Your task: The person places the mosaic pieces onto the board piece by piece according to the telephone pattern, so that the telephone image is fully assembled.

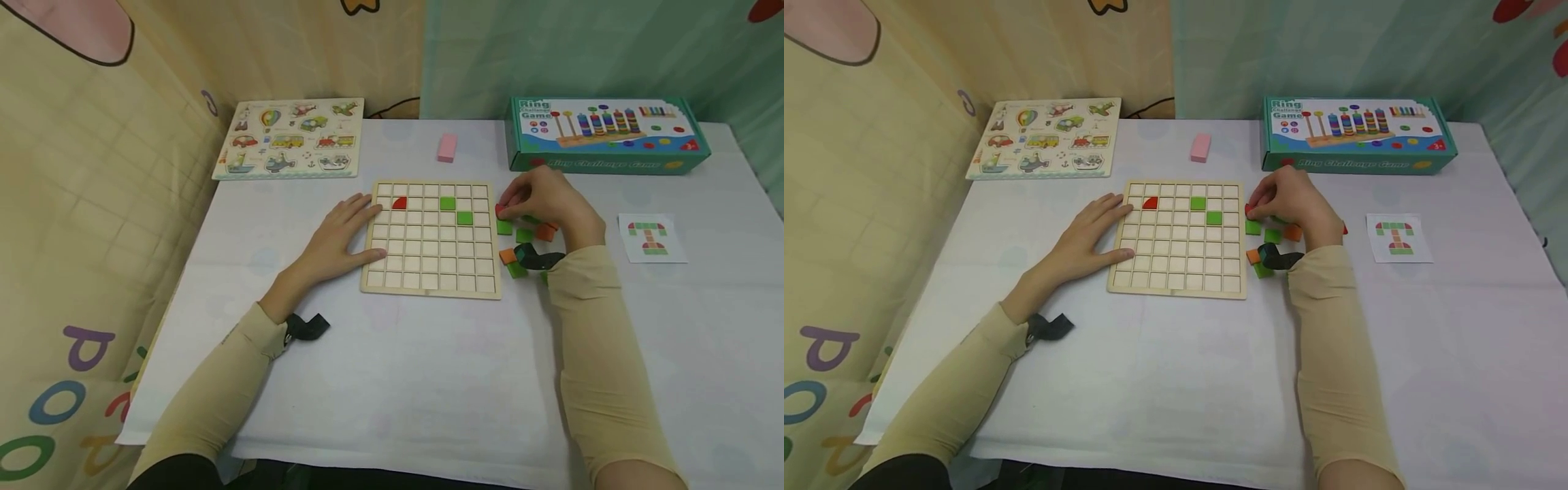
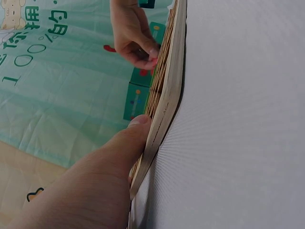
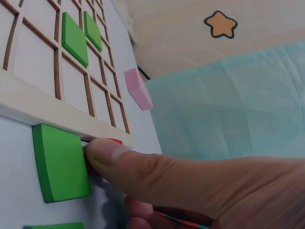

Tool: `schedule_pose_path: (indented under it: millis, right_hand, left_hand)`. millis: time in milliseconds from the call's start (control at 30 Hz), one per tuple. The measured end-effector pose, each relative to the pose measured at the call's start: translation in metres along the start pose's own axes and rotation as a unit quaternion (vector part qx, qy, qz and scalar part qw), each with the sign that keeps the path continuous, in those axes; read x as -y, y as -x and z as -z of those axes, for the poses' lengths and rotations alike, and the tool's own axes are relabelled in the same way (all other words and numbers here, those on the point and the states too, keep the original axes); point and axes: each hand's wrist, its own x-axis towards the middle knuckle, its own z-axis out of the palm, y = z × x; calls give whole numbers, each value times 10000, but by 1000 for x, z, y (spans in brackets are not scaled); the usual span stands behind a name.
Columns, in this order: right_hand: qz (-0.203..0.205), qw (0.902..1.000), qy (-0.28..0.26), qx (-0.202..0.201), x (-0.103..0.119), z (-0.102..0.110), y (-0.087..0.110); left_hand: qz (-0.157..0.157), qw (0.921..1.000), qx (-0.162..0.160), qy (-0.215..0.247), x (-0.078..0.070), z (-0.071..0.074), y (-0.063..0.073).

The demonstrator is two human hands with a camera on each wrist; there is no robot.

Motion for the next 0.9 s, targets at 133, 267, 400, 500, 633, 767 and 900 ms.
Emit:
schedule_pose_path:
  millis: [133, 267, 400, 500, 633, 767, 900]
  right_hand:
    - [38, 10000, -59, 51, 0, 0, 0]
    - [11, 9994, -304, -139, 1, 0, 0]
    - [16, 9972, -613, -434, 5, -2, 0]
    - [100, 9954, -752, -585, 8, -5, -1]
    - [250, 9930, -891, -733, 11, -10, -4]
    - [359, 9906, -935, -930, 14, -15, -8]
    - [352, 9865, -992, -1256, 18, -20, -10]
  left_hand:
    - [-23, 10000, -23, -11, 0, 0, 0]
    - [-28, 10000, -31, 10, 0, 0, 0]
    - [4, 10000, -12, 11, 0, 0, 0]
    - [7, 10000, -10, 19, -1, 0, 0]
    - [4, 10000, -4, 20, -1, -1, 0]
    - [-22, 10000, -3, 16, 0, -1, 0]
    - [-21, 10000, -23, 39, -1, 0, 0]
